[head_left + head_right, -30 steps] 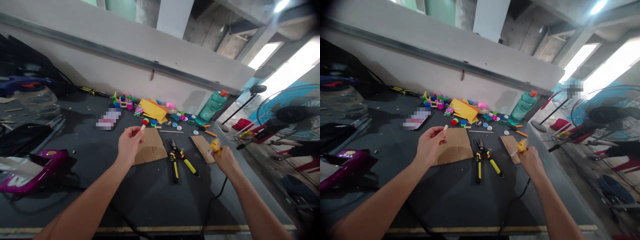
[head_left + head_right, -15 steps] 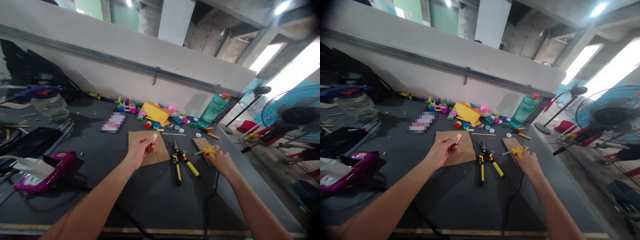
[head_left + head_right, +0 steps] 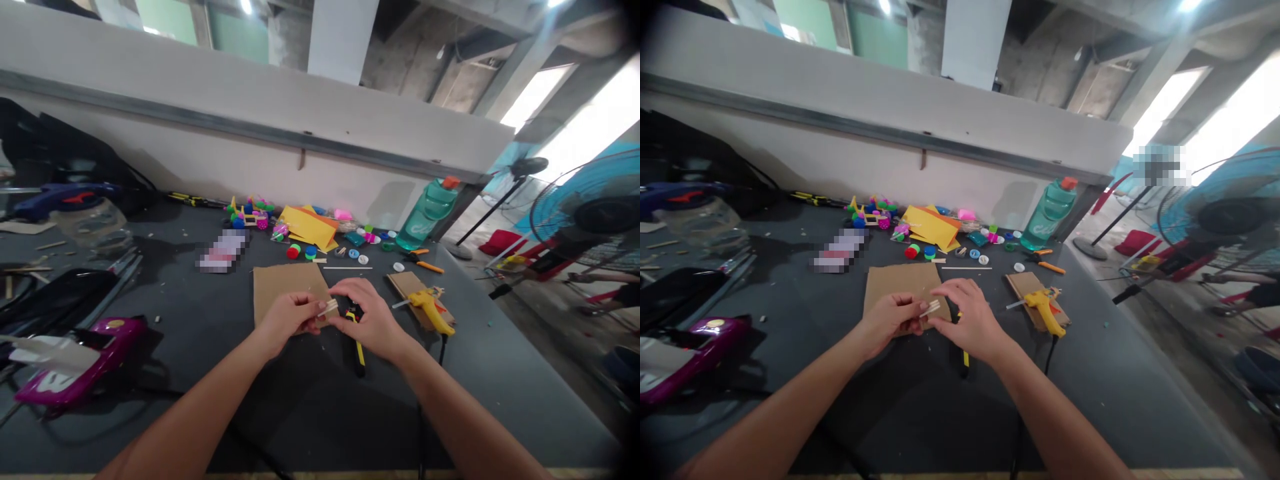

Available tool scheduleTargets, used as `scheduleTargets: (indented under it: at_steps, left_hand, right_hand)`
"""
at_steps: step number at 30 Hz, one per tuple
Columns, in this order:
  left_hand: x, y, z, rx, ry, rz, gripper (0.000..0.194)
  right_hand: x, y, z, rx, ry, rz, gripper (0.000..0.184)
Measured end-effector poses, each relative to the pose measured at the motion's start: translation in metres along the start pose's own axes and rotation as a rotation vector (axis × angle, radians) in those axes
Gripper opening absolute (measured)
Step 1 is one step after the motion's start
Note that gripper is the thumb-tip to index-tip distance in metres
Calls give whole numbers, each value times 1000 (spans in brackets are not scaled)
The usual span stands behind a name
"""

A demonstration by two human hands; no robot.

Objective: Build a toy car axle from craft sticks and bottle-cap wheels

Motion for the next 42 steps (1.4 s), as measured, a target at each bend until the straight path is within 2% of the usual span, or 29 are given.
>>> scheduleTargets:
  at_steps: [3, 5, 9, 14, 19, 27, 32, 37, 39, 42]
  left_hand:
    - [-6, -1, 0, -23, 30, 65, 24]
    - [-8, -2, 1, -32, 28, 90, 24]
    - [-10, -4, 0, -61, -1, 96, 32]
    - [-12, -6, -3, -55, 51, 81, 20]
    - [-13, -8, -6, -65, 88, 49, 18]
    - [-11, -2, -3, -94, 256, -23, 16]
    - [-8, 6, 7, -87, 322, 21, 21]
    - [-3, 8, 8, -155, 371, 17, 25]
    - [-1, 7, 6, -201, 418, -24, 27]
    - [8, 4, -2, -289, 518, -185, 26]
  right_hand:
    - [-2, -6, -6, -6, 39, -46, 14]
    - [-1, -9, -7, -15, 49, -80, 8]
    - [6, -13, -6, -22, 24, -152, 7]
    - [8, -16, -6, 11, -46, -193, 5]
    - [5, -17, -4, 68, -90, -199, 6]
    - [-3, -21, -4, 110, -224, -89, 9]
    - [-15, -23, 0, 155, -257, 34, 17]
    - [-18, -19, -3, 107, -270, 52, 10]
    - [-19, -10, -5, 102, -276, 81, 9]
    - [-23, 12, -7, 147, -234, 152, 8]
Point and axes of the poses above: each hand's wrist, its own y-axis towards the middle knuckle, its own x-axis out of the back of the hand, z = x × y, the point moved 5 cm from there along y, towards the middle knuckle, and after that the axes turned 8 degrees about x, right-handed, at the moved point
